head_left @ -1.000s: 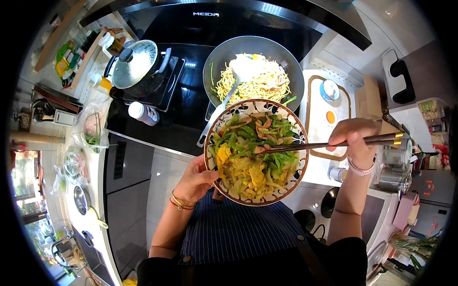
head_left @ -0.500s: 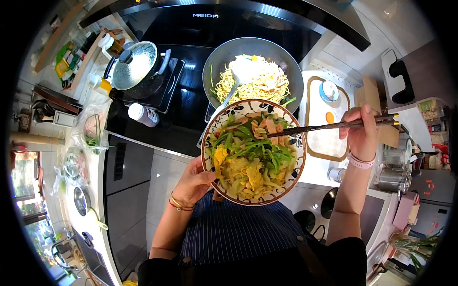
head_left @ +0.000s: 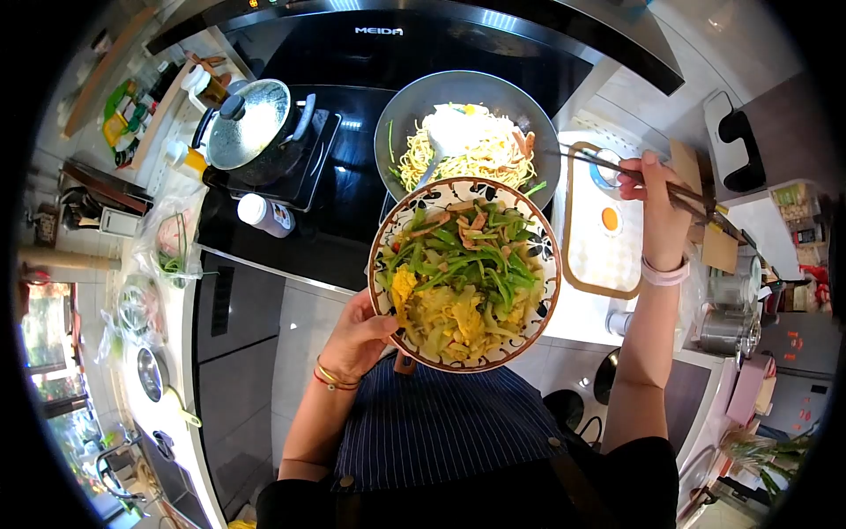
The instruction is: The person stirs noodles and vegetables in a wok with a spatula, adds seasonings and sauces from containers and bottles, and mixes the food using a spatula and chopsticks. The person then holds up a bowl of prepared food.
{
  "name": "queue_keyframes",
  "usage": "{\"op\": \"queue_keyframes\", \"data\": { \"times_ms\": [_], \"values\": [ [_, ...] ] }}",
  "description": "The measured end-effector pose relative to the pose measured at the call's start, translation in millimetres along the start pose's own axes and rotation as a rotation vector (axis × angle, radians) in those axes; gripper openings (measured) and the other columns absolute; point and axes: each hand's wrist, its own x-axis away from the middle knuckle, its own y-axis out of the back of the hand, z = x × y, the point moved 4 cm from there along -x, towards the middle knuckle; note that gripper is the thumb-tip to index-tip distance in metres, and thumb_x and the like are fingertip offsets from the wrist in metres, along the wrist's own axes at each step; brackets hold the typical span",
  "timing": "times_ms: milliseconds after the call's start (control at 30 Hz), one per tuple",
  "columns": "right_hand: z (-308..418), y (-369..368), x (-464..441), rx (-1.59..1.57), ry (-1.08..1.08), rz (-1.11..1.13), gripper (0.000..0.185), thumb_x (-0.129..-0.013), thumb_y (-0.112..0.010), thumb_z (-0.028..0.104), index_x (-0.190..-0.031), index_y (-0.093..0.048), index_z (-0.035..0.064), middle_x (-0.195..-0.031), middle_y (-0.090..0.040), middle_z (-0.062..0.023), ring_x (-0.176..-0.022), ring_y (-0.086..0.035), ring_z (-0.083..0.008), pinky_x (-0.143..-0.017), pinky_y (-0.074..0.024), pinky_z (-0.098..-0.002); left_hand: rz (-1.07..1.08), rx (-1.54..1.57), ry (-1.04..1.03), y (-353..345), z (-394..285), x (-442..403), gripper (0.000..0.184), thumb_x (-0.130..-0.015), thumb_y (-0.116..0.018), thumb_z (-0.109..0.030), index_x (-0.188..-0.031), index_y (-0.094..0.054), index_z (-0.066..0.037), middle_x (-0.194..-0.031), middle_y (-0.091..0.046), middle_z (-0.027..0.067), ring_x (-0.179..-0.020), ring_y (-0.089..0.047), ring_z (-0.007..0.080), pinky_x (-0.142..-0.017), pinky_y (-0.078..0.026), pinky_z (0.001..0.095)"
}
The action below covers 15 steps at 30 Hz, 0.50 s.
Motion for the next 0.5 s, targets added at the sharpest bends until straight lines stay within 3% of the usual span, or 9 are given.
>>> {"op": "queue_keyframes", "data": {
  "times_ms": [67, 133, 200, 333, 400, 467, 500],
  "values": [
    [8.5, -1.4, 8.6, 0.023, 0.043, 0.007, 0.031, -0.092, -0.054, 0.024, -0.084, -0.068, -0.0028, -0.061, -0.059, -0.0054, -0.058, -0.054, -0.0114, -0.057, -0.0429, -0.0221, 0.007, 0.004, 0.030, 2.9, 1.8, -1.1, 0.052, -0.074, -0.068, -0.004, -0.121, -0.049, 0.005, -0.112, -0.060, 0.0110, -0.095, -0.061, 0.0165, -0.075, -0.053, 0.0279],
    [27.0, -8.1, 24.2, -0.159, 0.086, 0.171, 0.030, -0.093, -0.053, 0.022, -0.085, -0.068, -0.0027, -0.063, -0.060, -0.0063, -0.059, -0.056, -0.0125, -0.057, -0.0443, -0.0234, -0.003, -0.005, 0.029, 0.6, 0.3, -0.9, 0.052, -0.074, -0.068, -0.004, -0.121, -0.049, 0.005, -0.111, -0.060, 0.0107, -0.094, -0.061, 0.0162, -0.075, -0.053, 0.0275],
    [36.0, -14.1, 36.2, -0.284, 0.308, 0.493, 0.023, -0.090, -0.054, 0.015, -0.085, -0.069, -0.0008, -0.070, -0.064, -0.0093, -0.060, -0.060, -0.0163, -0.053, -0.0484, -0.0280, -0.012, -0.014, 0.032, 0.5, 1.1, -2.3, 0.051, -0.074, -0.068, -0.004, -0.121, -0.049, 0.005, -0.111, -0.061, 0.0104, -0.094, -0.061, 0.0159, -0.074, -0.053, 0.0270],
    [65.4, -33.1, 45.1, -0.042, 0.596, 0.720, 0.016, -0.084, -0.059, 0.012, -0.081, -0.070, 0.0003, -0.073, -0.066, -0.0104, -0.063, -0.062, -0.0168, -0.054, -0.0489, -0.0260, 0.020, -0.034, 0.050, 1.8, 3.9, -6.3, 0.051, -0.074, -0.068, -0.004, -0.121, -0.049, 0.004, -0.110, -0.061, 0.0095, -0.093, -0.061, 0.0154, -0.073, -0.052, 0.0255],
    [59.9, -36.2, 46.2, -0.047, 0.604, 0.738, 0.017, -0.085, -0.059, 0.012, -0.082, -0.070, -0.0011, -0.073, -0.066, -0.0100, -0.062, -0.061, -0.0154, -0.053, -0.0480, -0.0258, 0.029, -0.040, 0.054, 1.4, 3.6, -7.4, 0.051, -0.074, -0.068, -0.004, -0.120, -0.050, 0.004, -0.110, -0.061, 0.0092, -0.092, -0.061, 0.0152, -0.074, -0.052, 0.0250],
    [51.8, -34.9, 43.7, -0.199, 0.372, 0.684, 0.019, -0.086, -0.058, 0.012, -0.081, -0.070, -0.0024, -0.071, -0.065, -0.0105, -0.060, -0.060, -0.0146, -0.052, -0.0473, -0.0257, 0.055, -0.046, 0.060, -1.1, 2.6, -8.3, 0.050, -0.074, -0.069, -0.005, -0.119, -0.051, 0.003, -0.109, -0.061, 0.0087, -0.093, -0.061, 0.0148, -0.075, -0.051, 0.0252],
    [54.8, -33.0, 43.9, -0.187, 0.289, 0.624, 0.035, -0.091, -0.053, 0.020, -0.074, -0.065, -0.0079, -0.066, -0.062, -0.0157, -0.055, -0.059, -0.0208, -0.054, -0.0478, -0.0290, 0.055, -0.045, 0.058, -1.1, 1.7, -8.2, 0.050, -0.074, -0.069, -0.005, -0.119, -0.051, 0.003, -0.109, -0.061, 0.0087, -0.093, -0.061, 0.0148, -0.075, -0.051, 0.0252]
  ]
}}
